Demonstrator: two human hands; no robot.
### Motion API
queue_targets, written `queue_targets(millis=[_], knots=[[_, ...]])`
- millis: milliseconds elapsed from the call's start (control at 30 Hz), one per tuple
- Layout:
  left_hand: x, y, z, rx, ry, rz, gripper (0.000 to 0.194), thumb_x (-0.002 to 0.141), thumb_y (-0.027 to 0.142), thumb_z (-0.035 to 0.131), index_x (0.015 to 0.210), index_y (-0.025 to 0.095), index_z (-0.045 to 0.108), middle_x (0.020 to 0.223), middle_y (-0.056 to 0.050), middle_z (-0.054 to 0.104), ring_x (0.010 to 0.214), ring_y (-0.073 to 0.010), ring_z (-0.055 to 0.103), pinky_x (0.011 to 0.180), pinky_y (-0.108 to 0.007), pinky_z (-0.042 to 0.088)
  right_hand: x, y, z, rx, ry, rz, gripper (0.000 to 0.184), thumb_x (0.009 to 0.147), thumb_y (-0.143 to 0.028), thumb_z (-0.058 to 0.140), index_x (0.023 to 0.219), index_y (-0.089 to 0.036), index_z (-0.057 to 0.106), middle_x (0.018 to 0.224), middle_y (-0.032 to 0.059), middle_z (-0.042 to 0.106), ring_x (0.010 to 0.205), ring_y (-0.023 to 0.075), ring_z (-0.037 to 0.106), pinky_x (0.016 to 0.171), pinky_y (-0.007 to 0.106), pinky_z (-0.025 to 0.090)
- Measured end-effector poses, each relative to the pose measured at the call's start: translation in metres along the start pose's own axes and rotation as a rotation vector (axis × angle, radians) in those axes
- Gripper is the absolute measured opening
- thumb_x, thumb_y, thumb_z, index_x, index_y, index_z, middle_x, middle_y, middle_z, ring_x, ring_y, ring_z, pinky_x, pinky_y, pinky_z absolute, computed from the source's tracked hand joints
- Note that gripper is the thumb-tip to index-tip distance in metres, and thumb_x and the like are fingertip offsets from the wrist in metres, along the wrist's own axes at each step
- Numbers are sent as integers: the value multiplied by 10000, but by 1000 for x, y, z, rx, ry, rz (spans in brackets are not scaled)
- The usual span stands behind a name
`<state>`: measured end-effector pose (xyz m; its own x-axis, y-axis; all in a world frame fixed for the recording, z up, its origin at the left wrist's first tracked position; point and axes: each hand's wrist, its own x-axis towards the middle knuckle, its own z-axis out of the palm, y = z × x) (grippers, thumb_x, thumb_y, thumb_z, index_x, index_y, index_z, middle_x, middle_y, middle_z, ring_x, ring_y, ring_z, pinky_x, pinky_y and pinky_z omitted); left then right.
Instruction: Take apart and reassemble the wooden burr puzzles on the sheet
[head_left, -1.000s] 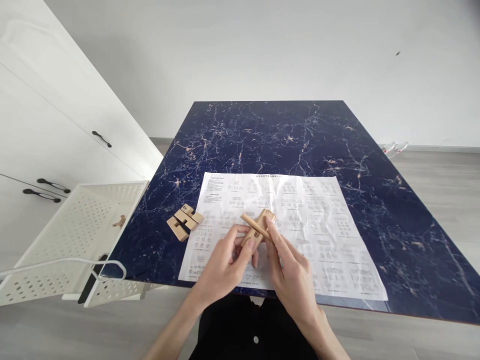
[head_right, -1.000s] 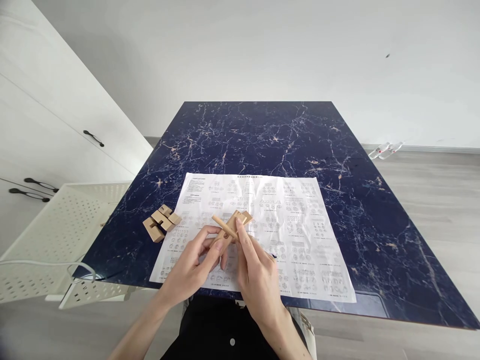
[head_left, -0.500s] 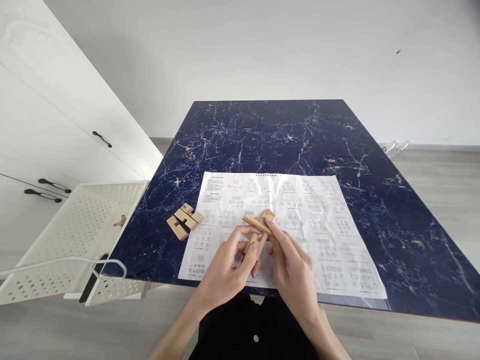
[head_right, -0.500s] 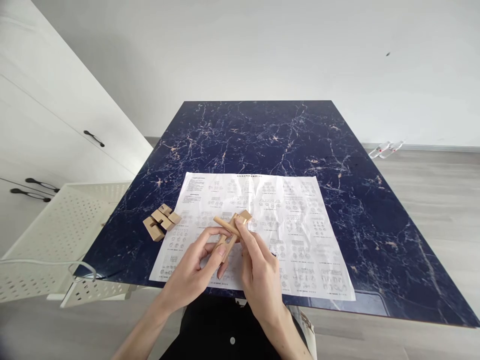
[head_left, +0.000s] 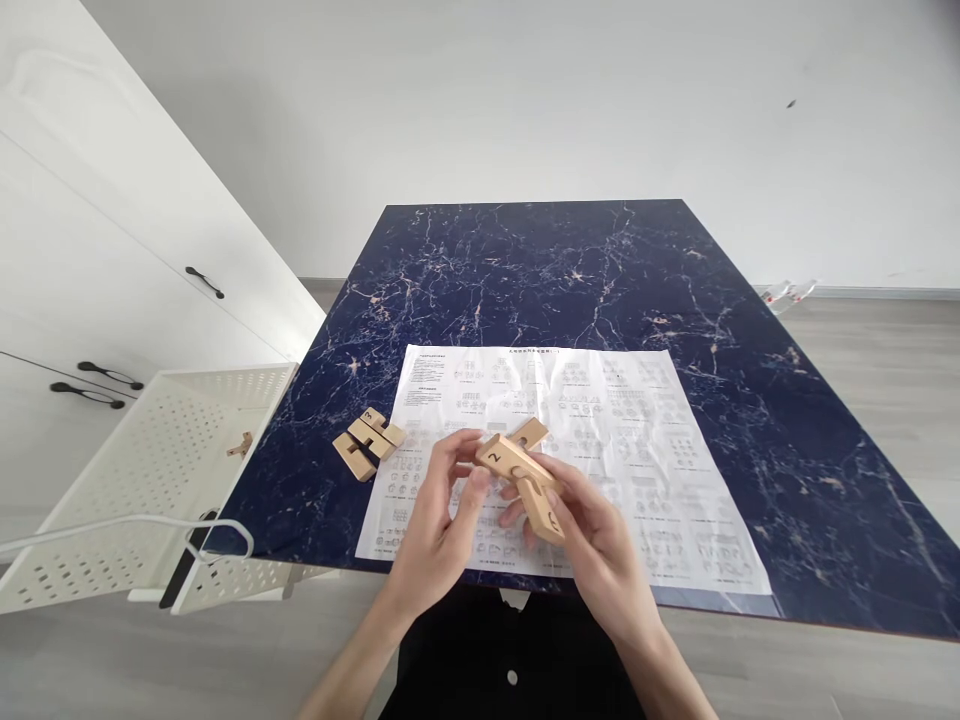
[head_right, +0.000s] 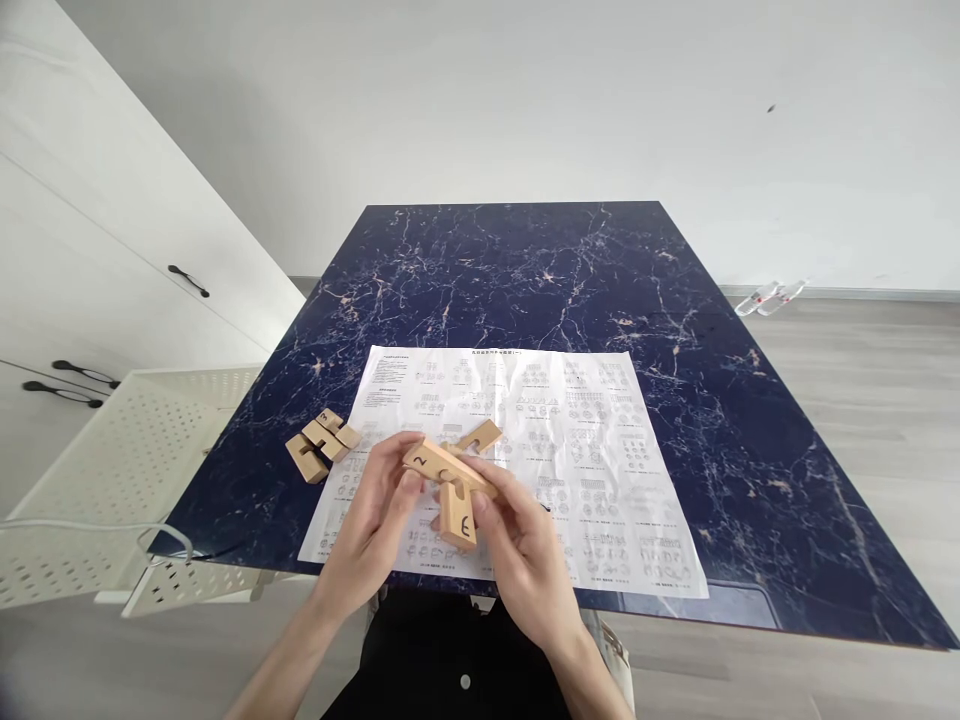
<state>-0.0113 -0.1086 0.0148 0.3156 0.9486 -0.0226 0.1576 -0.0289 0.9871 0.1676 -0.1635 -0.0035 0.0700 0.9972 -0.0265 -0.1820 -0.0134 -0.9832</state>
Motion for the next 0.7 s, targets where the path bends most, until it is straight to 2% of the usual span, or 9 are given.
queue_targets(millis=[67,133,200,267,333,400,500,600,700], knots=[[3,4,-3,-28,-102,30,415,1105,599,548,1325,263,654,1206,-89,683,1111,-260,680,976,-384,566,-1,-5,5,199,-115,71,331,1125,-440,613,1423,-300,648,1097,93,802,862,244,782,677,360,601],[5,8,-6,-78,-155,32,450,1077,645,571,1176,231,719,1107,-85,710,1007,-254,702,922,-379,585,-1,-8,11,348,-208,140,295,1131,-429,609,1387,-284,609,1026,78,787,803,226,777,632,336,579],[4,9,-9,-131,-124,18,450,1043,650,634,1071,212,732,1010,-70,723,880,-226,700,863,-367,598,0,-10,16,410,-263,172,270,1133,-433,605,1348,-274,565,1006,68,780,756,209,771,616,326,575],[2,6,-12,-188,-72,13,397,1033,602,685,1025,206,720,1009,-69,740,844,-210,700,841,-355,606,3,-11,17,356,-279,147,290,1137,-461,582,1342,-263,534,1028,77,785,746,205,768,620,332,585],[1,1,-16,-253,-25,22,332,1051,543,691,1046,211,710,1095,-81,759,920,-220,727,889,-356,609,6,-11,12,148,-227,90,316,1140,-484,558,1348,-248,546,1045,92,793,774,214,767,648,349,600],[1,-4,-20,-310,26,17,294,1076,508,667,1082,216,697,1160,-90,768,1030,-242,748,957,-371,601,12,-10,4,-190,-93,4,291,1132,-482,564,1287,-241,613,1062,103,799,825,234,765,676,365,606],[2,-10,-23,-342,85,-17,311,1096,521,631,1106,212,665,1060,-80,788,987,-244,778,924,-377,613,26,-5,-13,-685,63,-196,207,1127,-395,564,1216,-250,681,1182,118,786,968,282,756,772,422,627],[4,-14,-24,-319,125,-25,356,1105,557,594,1095,203,640,854,-35,761,785,-205,761,785,-340,617,42,2,-26,-944,-14,-383,270,1129,-277,517,1360,-256,655,1376,124,731,1296,340,653,1032,532,599],[4,-17,-22,-290,152,-20,381,1114,559,566,1060,188,634,829,-22,725,646,-162,683,669,-311,587,52,7,-33,-1055,-103,-413,318,1116,-266,544,1421,-259,636,1426,124,703,1360,366,584,1071,582,582]])
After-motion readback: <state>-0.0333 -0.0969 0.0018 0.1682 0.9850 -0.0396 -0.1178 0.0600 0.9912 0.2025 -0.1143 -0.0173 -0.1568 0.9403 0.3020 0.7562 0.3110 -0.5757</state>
